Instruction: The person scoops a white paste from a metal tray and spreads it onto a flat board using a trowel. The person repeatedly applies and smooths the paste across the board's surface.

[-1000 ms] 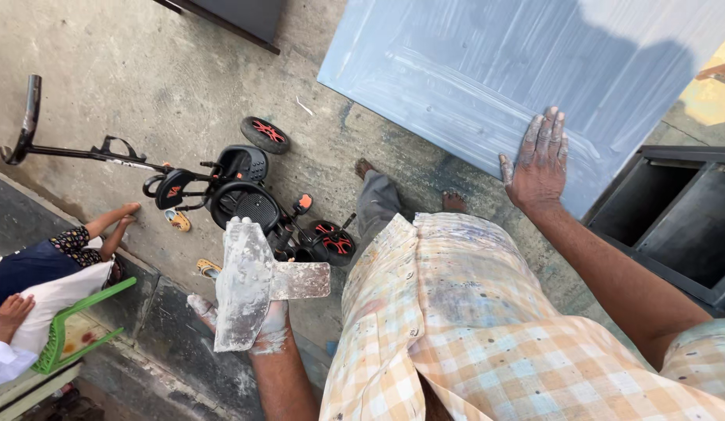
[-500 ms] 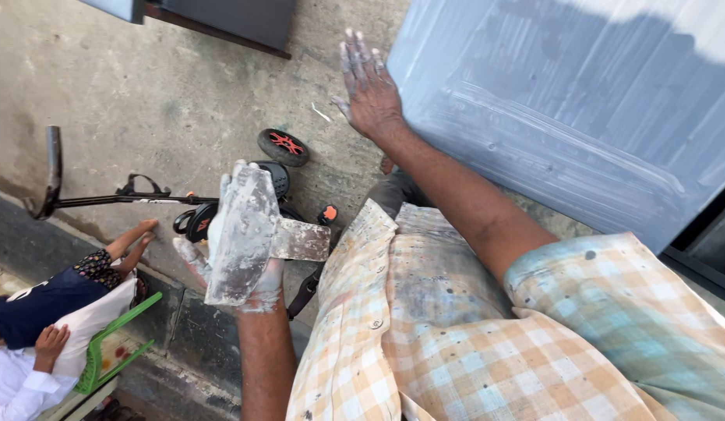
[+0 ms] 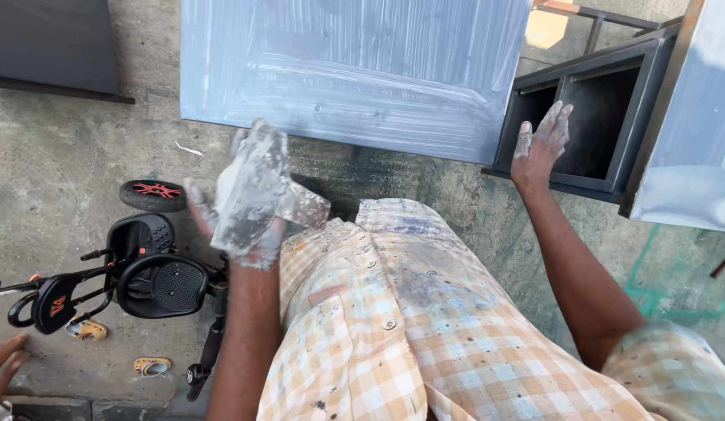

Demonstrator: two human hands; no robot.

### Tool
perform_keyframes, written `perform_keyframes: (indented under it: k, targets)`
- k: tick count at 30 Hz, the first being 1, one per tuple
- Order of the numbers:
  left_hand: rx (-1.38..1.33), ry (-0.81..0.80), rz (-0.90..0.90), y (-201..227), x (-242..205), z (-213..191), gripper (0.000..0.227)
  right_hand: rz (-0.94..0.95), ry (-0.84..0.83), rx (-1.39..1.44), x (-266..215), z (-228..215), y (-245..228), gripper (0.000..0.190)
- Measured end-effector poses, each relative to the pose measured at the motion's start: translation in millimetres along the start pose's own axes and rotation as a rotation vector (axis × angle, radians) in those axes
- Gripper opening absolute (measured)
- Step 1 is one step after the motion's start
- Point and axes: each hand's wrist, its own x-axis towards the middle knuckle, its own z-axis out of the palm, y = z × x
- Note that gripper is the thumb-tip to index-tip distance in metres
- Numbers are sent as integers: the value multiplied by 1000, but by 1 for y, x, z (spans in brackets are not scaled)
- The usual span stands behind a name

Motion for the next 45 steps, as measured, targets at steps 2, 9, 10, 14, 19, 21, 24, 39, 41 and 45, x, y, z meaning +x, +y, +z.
perform_keyframes:
  k: [2, 9, 10, 14, 19, 21, 24, 39, 41, 45]
  targets:
    - [-47, -52, -2, -35, 4, 4, 102, -261, -94, 320, -23, -23, -34, 80]
    - [-406, -187, 13, -93, 1, -5, 107, -1048, -415, 709, -93, -31, -231, 86]
    - [-458, -192, 37, -93, -1, -11, 106, -1057, -392, 730, -102, -32, -243, 86]
    - [-211, -165, 231, -73, 6, -45, 97, -814, -746, 594, -110, -45, -256, 86]
    - [-96, -156, 88, -48, 0, -92, 87, -634, -1054, 305, -62, -52, -250, 87]
    - [89, -164, 9, -46, 10, -98, 83, -406, -1147, 842, -48, -35, -249, 87]
    - [438, -141, 6, -53, 21, -99, 86, -157, -1256, 1294, -49, 0, -248, 91]
    - [638, 661, 205, 48, 53, -144, 116, -631, -1534, 530, 47, 5, -373, 71]
    - [443, 709, 117, 54, 29, -175, 110, -1053, -1170, 524, 61, 34, -403, 70]
    - [226, 688, 204, 43, -18, -246, 102, -1174, -734, 107, 62, 90, -439, 72]
